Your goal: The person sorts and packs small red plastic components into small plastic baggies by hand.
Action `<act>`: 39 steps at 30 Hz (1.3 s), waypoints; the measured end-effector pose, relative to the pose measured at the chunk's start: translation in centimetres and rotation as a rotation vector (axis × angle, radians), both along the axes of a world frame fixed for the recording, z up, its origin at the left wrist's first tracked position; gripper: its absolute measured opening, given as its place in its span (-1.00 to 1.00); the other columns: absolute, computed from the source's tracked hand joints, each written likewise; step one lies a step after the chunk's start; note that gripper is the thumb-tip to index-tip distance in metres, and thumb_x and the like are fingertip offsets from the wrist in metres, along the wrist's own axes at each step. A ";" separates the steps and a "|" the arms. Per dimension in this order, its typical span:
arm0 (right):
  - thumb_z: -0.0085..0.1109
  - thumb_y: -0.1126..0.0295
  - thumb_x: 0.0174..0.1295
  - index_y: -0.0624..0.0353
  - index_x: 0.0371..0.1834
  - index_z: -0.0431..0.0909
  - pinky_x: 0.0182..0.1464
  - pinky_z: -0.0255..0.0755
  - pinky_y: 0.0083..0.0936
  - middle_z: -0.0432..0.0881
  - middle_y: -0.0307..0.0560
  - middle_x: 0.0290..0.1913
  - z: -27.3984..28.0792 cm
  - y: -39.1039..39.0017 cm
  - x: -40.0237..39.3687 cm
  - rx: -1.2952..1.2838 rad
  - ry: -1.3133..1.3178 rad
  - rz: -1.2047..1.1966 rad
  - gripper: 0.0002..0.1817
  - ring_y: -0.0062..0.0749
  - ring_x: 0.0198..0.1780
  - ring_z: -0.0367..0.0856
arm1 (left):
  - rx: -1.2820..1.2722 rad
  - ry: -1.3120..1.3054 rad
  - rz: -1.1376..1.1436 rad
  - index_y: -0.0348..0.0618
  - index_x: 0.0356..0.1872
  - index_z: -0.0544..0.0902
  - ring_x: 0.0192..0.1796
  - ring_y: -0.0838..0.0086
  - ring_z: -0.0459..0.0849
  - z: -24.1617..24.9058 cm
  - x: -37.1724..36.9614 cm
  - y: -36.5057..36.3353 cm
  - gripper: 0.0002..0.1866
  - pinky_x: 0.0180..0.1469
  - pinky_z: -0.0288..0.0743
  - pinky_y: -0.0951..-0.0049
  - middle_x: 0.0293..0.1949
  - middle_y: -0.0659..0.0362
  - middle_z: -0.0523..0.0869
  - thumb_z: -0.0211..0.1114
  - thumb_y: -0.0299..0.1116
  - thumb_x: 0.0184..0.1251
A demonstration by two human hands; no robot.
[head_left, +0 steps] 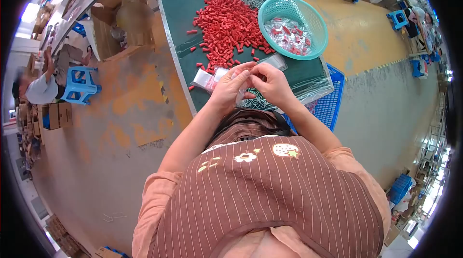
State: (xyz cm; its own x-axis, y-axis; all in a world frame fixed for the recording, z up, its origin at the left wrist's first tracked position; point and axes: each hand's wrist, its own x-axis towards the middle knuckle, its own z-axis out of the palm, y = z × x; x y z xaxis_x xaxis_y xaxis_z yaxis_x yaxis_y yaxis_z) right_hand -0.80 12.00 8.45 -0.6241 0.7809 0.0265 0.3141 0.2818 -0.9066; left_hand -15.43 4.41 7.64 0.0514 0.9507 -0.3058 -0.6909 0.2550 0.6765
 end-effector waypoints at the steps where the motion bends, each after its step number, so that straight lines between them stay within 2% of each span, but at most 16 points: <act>1: 0.19 0.34 0.18 0.28 -0.29 0.63 -0.25 0.44 -0.40 0.60 0.04 -0.34 -0.3 0.1 0.2 -0.039 0.047 -0.022 -0.79 -0.24 -0.31 0.59 | -0.019 0.013 0.019 -0.17 0.20 0.44 -0.07 0.48 0.67 -0.2 0.0 -0.1 -0.62 -0.33 0.63 0.49 0.04 0.18 0.61 0.14 -0.24 0.47; 6: 0.18 0.39 0.20 0.30 -0.33 0.58 -0.29 0.42 -0.51 0.60 -0.06 -0.38 -0.9 0.9 0.8 -0.096 0.066 -0.069 -0.84 -0.46 -0.37 0.55 | -0.127 0.191 0.098 -0.19 -0.01 0.57 -0.21 0.49 0.69 -0.5 0.2 0.3 -0.75 -0.45 0.55 0.63 -0.15 0.18 0.67 0.24 -0.30 0.39; 9: 0.21 0.39 0.22 0.29 -0.31 0.57 -0.30 0.42 -0.56 0.60 -0.15 -0.39 -1.3 0.9 0.9 -0.190 0.124 -0.053 -0.84 -0.58 -0.36 0.52 | -0.104 0.230 0.136 -0.17 -0.15 0.61 -0.35 0.60 0.61 -1.3 0.3 0.5 -0.83 -0.53 0.41 0.68 -0.29 0.23 0.66 0.29 -0.33 0.35; 12: 0.23 0.40 0.23 0.28 -0.31 0.57 -0.28 0.42 -0.59 0.61 -0.23 -0.38 -1.7 0.8 0.8 -0.284 0.173 -0.029 -0.86 -0.64 -0.34 0.50 | -0.137 0.189 0.174 -0.15 -0.23 0.60 -0.50 0.71 0.42 -1.5 0.1 0.7 -0.88 -0.60 0.22 0.71 -0.42 0.31 0.57 0.32 -0.36 0.32; 15: 0.21 0.43 0.25 0.27 -0.30 0.56 -0.27 0.41 -0.64 0.60 -0.26 -0.38 -3.1 1.2 0.9 -0.375 0.279 -0.073 -0.88 -0.67 -0.34 0.49 | -0.119 0.199 0.119 -0.13 -0.27 0.58 -0.58 0.76 0.28 -1.5 0.1 0.5 -0.90 -0.61 0.07 0.71 -0.51 0.38 0.47 0.32 -0.38 0.32; 18: 0.16 0.44 0.29 0.27 -0.25 0.53 -0.27 0.40 -0.68 0.59 -0.24 -0.36 -2.4 1.3 0.7 -0.482 0.346 -0.113 -0.89 -0.67 -0.32 0.50 | -0.166 0.227 0.055 -0.13 -0.27 0.59 -0.62 0.77 0.25 -1.0 0.1 0.5 -0.91 -0.63 0.05 0.71 -0.55 0.40 0.43 0.32 -0.39 0.32; 21: 0.16 0.41 0.30 0.26 -0.21 0.54 -0.24 0.41 -0.67 0.60 -0.22 -0.31 -1.9 1.7 0.7 -0.619 0.409 -0.052 -0.86 -0.65 -0.30 0.51 | -0.154 0.213 0.158 -0.13 -0.24 0.61 -0.62 0.77 0.25 -1.0 0.3 0.5 -0.90 -0.64 0.04 0.70 -0.56 0.41 0.44 0.32 -0.38 0.32; 24: 0.17 0.38 0.30 0.25 -0.15 0.54 -0.21 0.41 -0.66 0.61 -0.21 -0.27 0.2 1.5 0.1 -0.819 0.312 -0.116 -0.83 -0.63 -0.27 0.53 | -0.126 0.184 0.193 -0.13 -0.19 0.63 -0.63 0.78 0.24 -1.4 0.2 0.5 -0.89 -0.65 0.03 0.70 -0.54 0.40 0.46 0.31 -0.38 0.33; 27: 0.20 0.38 0.28 0.23 -0.15 0.57 -0.19 0.42 -0.65 0.63 -0.21 -0.27 -0.5 1.8 0.1 -0.819 0.298 -0.093 -0.82 -0.61 -0.25 0.55 | -0.109 0.193 0.205 -0.14 -0.17 0.65 -0.64 0.78 0.24 -1.4 0.4 0.4 -0.88 -0.65 0.03 0.71 -0.54 0.40 0.47 0.30 -0.39 0.33; 30: 0.23 0.39 0.25 0.24 -0.18 0.58 -0.19 0.41 -0.67 0.63 -0.23 -0.30 -2.2 2.4 0.6 -0.674 0.310 0.013 -0.83 -0.62 -0.25 0.55 | -0.114 0.245 0.190 -0.15 -0.16 0.64 -0.65 0.79 0.25 -1.1 0.3 0.4 -0.87 -0.66 0.03 0.71 -0.57 0.42 0.45 0.31 -0.38 0.33; 33: 0.23 0.42 0.21 0.28 -0.23 0.58 -0.24 0.41 -0.68 0.61 -0.23 -0.36 -2.4 2.8 0.6 -0.433 0.252 0.004 -0.84 -0.65 -0.28 0.53 | -0.148 0.320 0.208 -0.18 -0.12 0.65 -0.65 0.80 0.27 0.2 -0.2 0.7 -0.84 -0.65 0.02 0.72 -0.54 0.40 0.50 0.31 -0.39 0.33; 36: 0.21 0.45 0.20 0.31 -0.24 0.57 -0.29 0.40 -0.67 0.60 -0.25 -0.40 -1.2 3.2 0.9 -0.340 0.091 0.080 -0.85 -0.67 -0.33 0.51 | 0.022 0.667 0.109 -0.20 -0.16 0.70 -0.58 0.73 0.41 0.2 -1.8 1.1 -0.83 -0.56 0.22 0.69 -0.47 0.34 0.58 0.34 -0.37 0.29; 39: 0.21 0.42 0.19 0.29 -0.28 0.58 -0.31 0.39 -0.62 0.60 -0.24 -0.41 -1.0 3.7 0.8 -0.285 0.081 0.160 -0.85 -0.66 -0.36 0.50 | 0.090 1.050 0.098 -0.19 -0.31 0.76 -0.31 0.50 0.67 0.2 -2.0 1.5 -0.84 -0.22 0.52 0.46 -0.40 0.19 0.71 0.43 -0.33 0.14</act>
